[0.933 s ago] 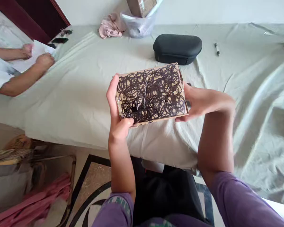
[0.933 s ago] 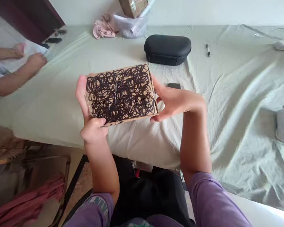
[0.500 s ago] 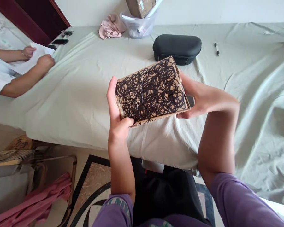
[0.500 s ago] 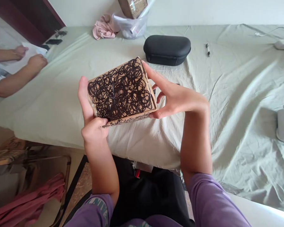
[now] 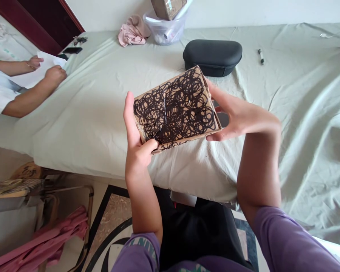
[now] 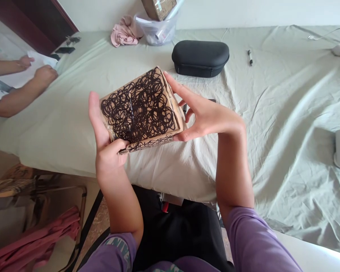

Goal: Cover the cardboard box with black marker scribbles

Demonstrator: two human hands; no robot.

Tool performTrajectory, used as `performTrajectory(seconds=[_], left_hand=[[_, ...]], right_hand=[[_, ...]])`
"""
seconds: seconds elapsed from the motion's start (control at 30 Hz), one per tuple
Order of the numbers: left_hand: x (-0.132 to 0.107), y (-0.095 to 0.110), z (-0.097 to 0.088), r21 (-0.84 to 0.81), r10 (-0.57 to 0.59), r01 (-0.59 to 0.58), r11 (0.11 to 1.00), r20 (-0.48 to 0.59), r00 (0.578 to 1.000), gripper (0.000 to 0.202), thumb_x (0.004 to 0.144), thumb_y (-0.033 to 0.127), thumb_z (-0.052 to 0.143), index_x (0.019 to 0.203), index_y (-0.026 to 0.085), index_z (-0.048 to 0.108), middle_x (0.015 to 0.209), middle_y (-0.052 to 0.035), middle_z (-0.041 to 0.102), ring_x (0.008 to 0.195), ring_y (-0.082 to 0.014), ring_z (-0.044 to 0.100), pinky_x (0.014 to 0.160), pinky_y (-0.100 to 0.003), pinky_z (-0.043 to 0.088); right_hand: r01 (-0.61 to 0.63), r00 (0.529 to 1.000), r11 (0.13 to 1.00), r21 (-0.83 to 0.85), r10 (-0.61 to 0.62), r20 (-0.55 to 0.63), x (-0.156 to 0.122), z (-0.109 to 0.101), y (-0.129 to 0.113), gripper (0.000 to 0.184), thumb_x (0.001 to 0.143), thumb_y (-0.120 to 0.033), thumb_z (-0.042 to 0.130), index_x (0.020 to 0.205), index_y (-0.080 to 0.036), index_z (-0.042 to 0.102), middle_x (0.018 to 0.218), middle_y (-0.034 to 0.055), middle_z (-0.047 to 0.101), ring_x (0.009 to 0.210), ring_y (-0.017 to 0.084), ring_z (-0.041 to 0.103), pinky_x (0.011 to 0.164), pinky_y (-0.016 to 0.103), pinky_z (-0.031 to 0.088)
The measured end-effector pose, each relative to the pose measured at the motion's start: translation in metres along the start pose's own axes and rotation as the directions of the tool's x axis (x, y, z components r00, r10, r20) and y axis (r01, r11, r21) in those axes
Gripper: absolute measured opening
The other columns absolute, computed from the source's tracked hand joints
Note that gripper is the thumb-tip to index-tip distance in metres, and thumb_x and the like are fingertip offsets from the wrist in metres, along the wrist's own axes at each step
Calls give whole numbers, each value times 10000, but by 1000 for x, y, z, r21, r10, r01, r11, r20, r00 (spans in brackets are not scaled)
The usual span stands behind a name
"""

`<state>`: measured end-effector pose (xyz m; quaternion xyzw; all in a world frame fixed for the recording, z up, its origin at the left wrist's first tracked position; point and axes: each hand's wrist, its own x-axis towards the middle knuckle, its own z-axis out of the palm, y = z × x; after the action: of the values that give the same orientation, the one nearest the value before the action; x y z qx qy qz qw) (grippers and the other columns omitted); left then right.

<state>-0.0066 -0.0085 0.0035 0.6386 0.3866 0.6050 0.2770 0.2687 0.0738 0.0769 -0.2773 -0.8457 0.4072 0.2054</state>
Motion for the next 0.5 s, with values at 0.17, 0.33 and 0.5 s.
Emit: performTrajectory(seconds=[0.17,0.33,0.5], left_hand=[[-2,-13,-20,-183,39,1,983,211,977,1043,811,788,728,1675,595,177,1809,115,210,1724,-360,121,1393,-606,248],[-8,-3,-35,60,-39,21,998,326,945,1411,668,597,983,1737,479,69,1838,-24,141,1715,-404,125,1397,-625,193],[-12,-15,-54,178,27,-61,982,184,983,1278,695,710,911,1716,474,180,1799,-19,234,1696,-424,179,1396,-654,196]], right_hand=[[24,998,1000,12,-23,-53,0,-6,9,1398,643,-690,944,1767,-383,172,1831,-28,265,1596,397,396,1240,499,518],[38,994,999,-1,-37,-103,4,-3,11,1342,649,-789,900,1753,-375,258,1756,16,429,1525,406,486,1278,564,459],[52,997,982,-183,-62,-50,-9,-11,12,1380,701,-823,855,1767,-421,76,1836,-4,249,1601,455,390,1323,686,322]])
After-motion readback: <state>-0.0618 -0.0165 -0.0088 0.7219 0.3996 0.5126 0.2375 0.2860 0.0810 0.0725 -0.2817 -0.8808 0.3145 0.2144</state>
